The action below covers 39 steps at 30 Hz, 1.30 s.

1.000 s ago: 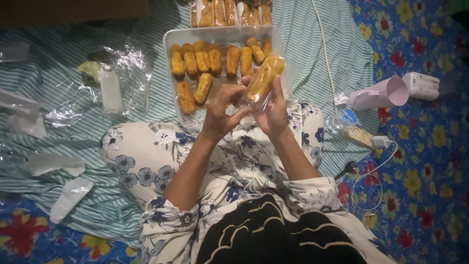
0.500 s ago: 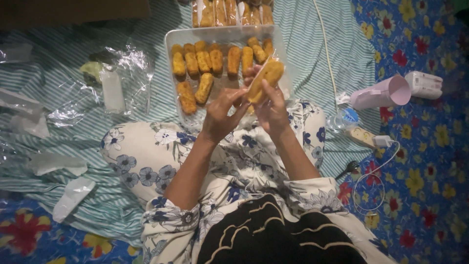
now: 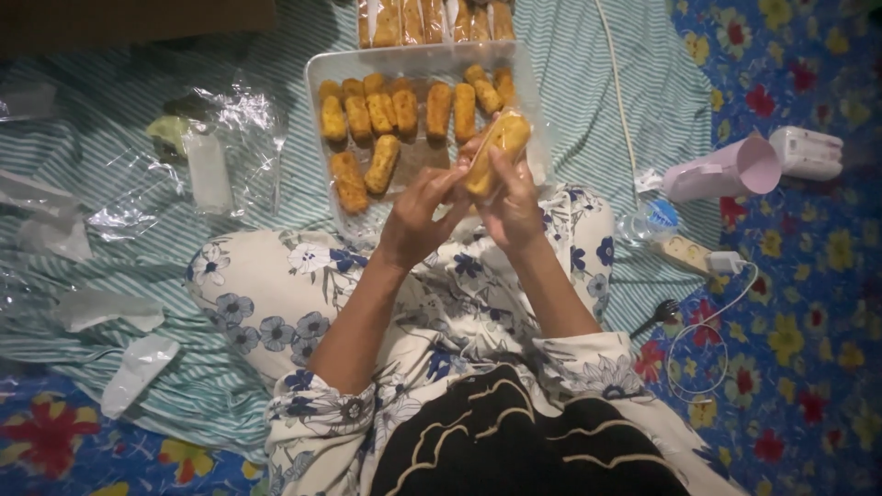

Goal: Wrapping individual fried food items in small paper sheets from a tray.

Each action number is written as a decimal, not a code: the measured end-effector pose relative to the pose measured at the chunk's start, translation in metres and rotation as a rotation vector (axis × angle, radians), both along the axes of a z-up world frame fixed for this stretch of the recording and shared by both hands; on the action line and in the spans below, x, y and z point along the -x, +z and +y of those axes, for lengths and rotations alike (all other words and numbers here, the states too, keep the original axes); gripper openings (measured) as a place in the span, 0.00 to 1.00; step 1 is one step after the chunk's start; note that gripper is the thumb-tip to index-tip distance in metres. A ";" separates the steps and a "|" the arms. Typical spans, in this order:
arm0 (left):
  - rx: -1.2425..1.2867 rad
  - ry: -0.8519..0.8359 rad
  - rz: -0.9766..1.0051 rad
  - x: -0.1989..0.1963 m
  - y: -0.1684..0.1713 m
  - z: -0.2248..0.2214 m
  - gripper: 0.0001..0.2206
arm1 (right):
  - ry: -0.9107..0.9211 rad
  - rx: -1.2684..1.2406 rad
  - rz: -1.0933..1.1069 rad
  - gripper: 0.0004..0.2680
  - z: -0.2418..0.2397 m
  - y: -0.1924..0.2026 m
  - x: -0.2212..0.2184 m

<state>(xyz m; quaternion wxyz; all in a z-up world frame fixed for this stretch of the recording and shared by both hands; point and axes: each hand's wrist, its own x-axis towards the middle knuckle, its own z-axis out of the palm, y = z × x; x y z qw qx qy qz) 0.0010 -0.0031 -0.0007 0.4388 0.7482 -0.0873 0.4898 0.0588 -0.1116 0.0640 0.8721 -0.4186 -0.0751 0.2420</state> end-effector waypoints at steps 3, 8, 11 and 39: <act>0.027 0.006 0.003 -0.001 -0.007 0.001 0.19 | -0.015 0.020 -0.040 0.10 0.004 0.010 0.007; 0.074 0.008 0.028 -0.002 -0.008 0.004 0.18 | 0.004 0.078 -0.108 0.12 0.002 -0.008 0.005; 0.045 0.054 0.042 -0.003 -0.018 0.005 0.18 | -0.035 0.090 -0.068 0.13 0.000 -0.031 0.004; 0.121 -0.373 0.141 0.010 0.000 0.004 0.06 | 0.069 0.284 0.073 0.13 -0.054 -0.029 -0.030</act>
